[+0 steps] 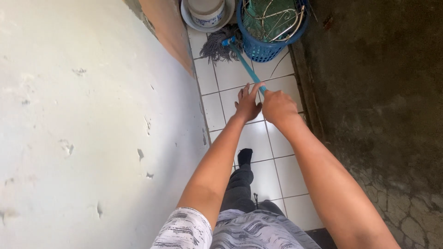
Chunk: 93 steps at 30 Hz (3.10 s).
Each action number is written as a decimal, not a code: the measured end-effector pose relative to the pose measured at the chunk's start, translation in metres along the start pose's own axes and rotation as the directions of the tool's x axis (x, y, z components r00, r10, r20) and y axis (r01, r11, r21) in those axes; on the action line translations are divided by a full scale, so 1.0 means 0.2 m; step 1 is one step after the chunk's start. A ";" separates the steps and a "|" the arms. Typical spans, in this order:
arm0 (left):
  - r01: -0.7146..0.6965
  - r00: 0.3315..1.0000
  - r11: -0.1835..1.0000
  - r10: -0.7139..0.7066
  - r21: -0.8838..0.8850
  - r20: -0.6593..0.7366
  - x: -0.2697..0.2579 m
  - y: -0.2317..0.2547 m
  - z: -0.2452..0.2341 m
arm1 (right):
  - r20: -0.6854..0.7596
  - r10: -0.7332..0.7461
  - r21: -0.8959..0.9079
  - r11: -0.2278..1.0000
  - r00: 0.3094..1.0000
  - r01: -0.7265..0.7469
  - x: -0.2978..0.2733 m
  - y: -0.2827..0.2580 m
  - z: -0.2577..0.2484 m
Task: The recorder prepares a mop in a bucket of water and then mops a tiled floor in an outdoor area.
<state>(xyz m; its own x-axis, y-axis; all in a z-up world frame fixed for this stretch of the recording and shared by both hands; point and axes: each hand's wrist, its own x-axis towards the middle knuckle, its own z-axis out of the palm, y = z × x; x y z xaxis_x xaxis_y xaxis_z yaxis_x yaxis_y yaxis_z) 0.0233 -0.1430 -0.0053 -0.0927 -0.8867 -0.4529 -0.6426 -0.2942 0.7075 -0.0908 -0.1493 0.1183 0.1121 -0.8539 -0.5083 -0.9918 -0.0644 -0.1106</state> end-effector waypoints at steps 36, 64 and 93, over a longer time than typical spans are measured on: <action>-0.323 0.944 0.918 0.329 0.231 0.012 -0.12 -0.29 0.46 | -0.009 -0.130 0.150 0.980 0.991 0.130 -0.64 0.16 0.36; -0.598 0.755 0.779 0.627 -0.189 0.193 -1.29 0.61 1.24 | -0.065 0.456 0.019 0.890 0.888 -0.456 -2.27 0.69 -0.02; -0.561 0.814 0.799 0.580 -0.219 0.030 -1.69 0.13 1.41 | -0.701 0.326 0.626 -0.145 0.634 0.766 -2.53 0.88 0.72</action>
<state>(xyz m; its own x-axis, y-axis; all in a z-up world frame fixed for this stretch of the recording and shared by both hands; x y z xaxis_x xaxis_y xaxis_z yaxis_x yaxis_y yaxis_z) -0.1769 0.2495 0.0120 -0.4712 -0.8817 0.0253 -0.2949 0.1845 0.9376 -0.3121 0.3454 0.2327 -0.2952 -0.9247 0.2406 0.2679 -0.3218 -0.9081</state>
